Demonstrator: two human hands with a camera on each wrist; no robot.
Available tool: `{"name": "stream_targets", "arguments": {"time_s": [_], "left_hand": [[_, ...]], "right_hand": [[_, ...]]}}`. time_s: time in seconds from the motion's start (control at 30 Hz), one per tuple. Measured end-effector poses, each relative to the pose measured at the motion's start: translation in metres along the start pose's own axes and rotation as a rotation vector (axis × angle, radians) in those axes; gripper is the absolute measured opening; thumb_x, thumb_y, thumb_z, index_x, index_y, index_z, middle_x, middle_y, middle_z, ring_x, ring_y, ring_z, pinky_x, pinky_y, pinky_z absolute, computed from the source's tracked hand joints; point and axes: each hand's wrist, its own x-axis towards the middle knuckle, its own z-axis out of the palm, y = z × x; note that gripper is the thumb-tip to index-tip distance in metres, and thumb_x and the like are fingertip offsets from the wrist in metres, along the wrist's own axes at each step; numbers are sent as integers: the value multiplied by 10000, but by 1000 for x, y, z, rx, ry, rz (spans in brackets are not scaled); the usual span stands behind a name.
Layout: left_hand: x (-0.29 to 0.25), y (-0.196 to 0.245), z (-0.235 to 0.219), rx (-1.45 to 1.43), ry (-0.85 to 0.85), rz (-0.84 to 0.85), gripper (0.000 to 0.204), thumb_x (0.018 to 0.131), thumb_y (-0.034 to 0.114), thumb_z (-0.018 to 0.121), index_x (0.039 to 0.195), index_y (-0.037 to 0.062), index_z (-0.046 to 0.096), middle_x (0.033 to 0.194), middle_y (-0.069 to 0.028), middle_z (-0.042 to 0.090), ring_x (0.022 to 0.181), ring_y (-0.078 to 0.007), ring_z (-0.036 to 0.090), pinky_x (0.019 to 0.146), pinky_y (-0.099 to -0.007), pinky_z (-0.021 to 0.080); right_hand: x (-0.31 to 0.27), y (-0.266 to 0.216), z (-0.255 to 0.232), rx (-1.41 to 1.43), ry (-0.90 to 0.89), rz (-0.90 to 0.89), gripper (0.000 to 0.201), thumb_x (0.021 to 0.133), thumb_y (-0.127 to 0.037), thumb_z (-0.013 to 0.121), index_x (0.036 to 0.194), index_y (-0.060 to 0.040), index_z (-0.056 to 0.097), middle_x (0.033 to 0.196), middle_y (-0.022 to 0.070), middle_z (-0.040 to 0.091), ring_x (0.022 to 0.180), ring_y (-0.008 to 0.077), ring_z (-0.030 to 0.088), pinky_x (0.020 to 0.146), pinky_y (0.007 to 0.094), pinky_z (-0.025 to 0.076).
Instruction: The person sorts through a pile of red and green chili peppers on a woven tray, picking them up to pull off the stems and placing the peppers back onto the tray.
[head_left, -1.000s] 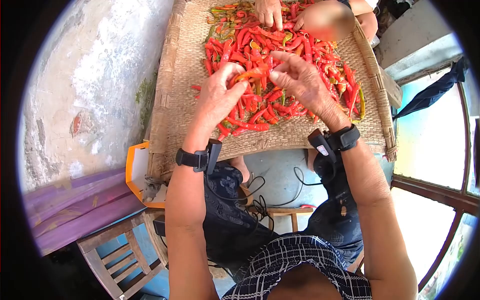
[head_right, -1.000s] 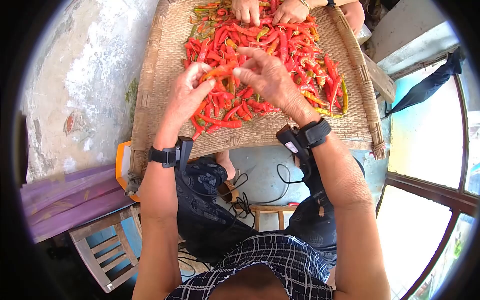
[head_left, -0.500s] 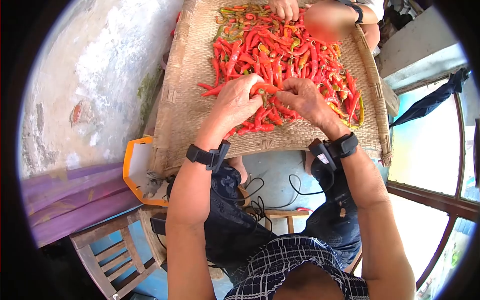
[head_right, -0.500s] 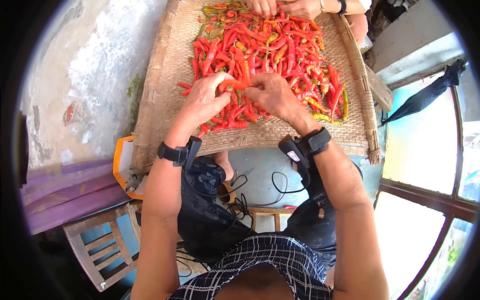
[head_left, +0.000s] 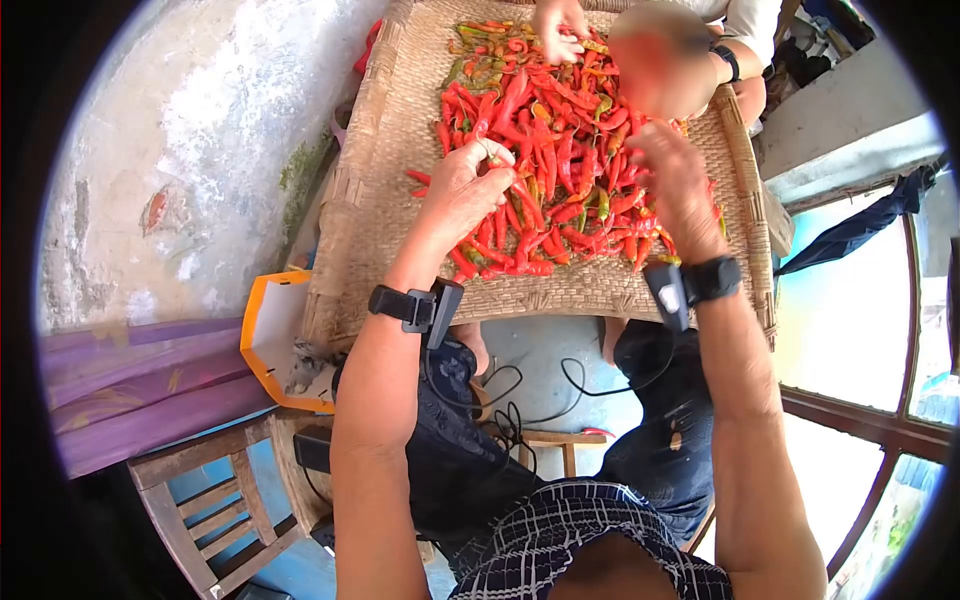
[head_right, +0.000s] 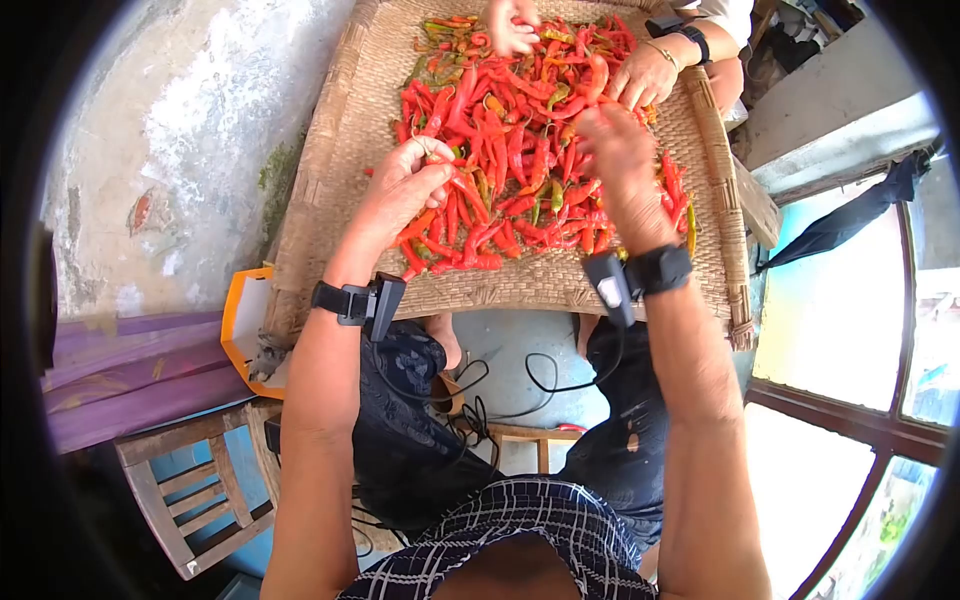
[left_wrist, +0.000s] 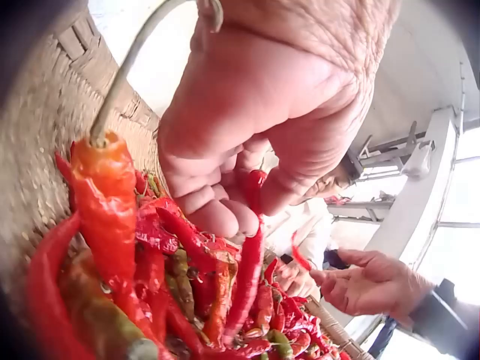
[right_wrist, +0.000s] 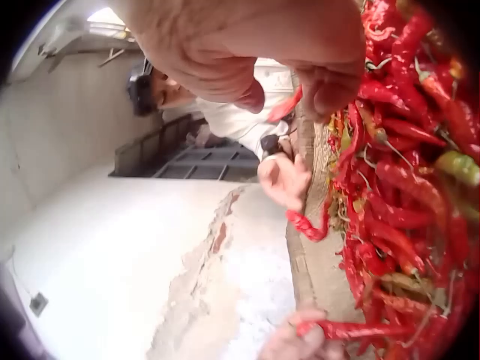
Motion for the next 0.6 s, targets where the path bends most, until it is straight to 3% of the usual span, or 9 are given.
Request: {"name": "stream_targets", "arguments": {"time_s": [0.03,0.1,0.2,0.3,0.37,0.4,0.5,0.53,0.6], "left_hand": [[-2,9,2,-161,-68,-119,151,884,124,580,1015,51,570,832,18,570,687,-58,531,611,-217,443],[-1,16,8,-202,-100,-126,166,886,139,588,1024,48,567,832,15,569,685,-55,529,615,-218,446],[-6,21,17,-241,-151,-129,193,889,170,603,1035,49,566,844,10,574,681,-53,525,620,-215,449],[-3,13,20,-266,-91,-128,256,883,194,621,1084,46,567,876,-17,593,709,-83,542,647,-241,466],[5,-7,14,257,63,129,329,868,190,634,1149,44,547,906,-60,607,761,-130,569,697,-283,484],[3,-8,15,407,79,154,404,845,175,647,1210,60,518,931,-115,612,826,-227,602,762,-343,490],[-4,-13,24,618,93,319,430,826,166,658,1221,77,512,943,-144,608,865,-307,604,795,-376,482],[-6,-13,28,633,70,279,417,819,155,656,1206,86,516,927,-154,603,897,-357,593,797,-407,473],[-8,-13,30,624,-28,230,389,816,146,652,1177,84,521,926,-155,602,894,-356,594,778,-414,473]], "right_hand": [[-14,3,12,-199,-46,-55,381,884,-280,632,1136,-2,569,956,101,651,786,111,589,639,252,472],[-26,22,29,-487,-307,-273,328,872,-254,642,1024,35,607,841,84,644,738,120,581,616,277,468],[-39,30,48,-480,-483,-151,267,863,-220,638,893,45,622,701,59,601,647,115,542,575,296,449],[-35,28,47,-507,-372,-203,214,854,-184,636,836,29,620,621,36,561,585,107,497,542,299,424],[-27,30,39,-452,-342,-160,205,859,-172,625,838,31,612,634,34,559,592,95,492,538,285,415],[-25,28,36,-419,-321,-121,203,863,-171,621,853,32,611,643,28,560,589,91,486,534,281,410],[-29,21,28,-372,-297,-59,199,880,-173,606,893,26,612,687,7,580,588,72,483,529,256,407],[-30,16,26,-331,-321,-52,194,888,-177,601,889,16,613,700,2,587,588,64,485,529,244,407],[-37,2,21,-241,-344,-19,185,908,-200,592,869,-21,617,716,-7,597,589,49,491,534,213,409]]}}
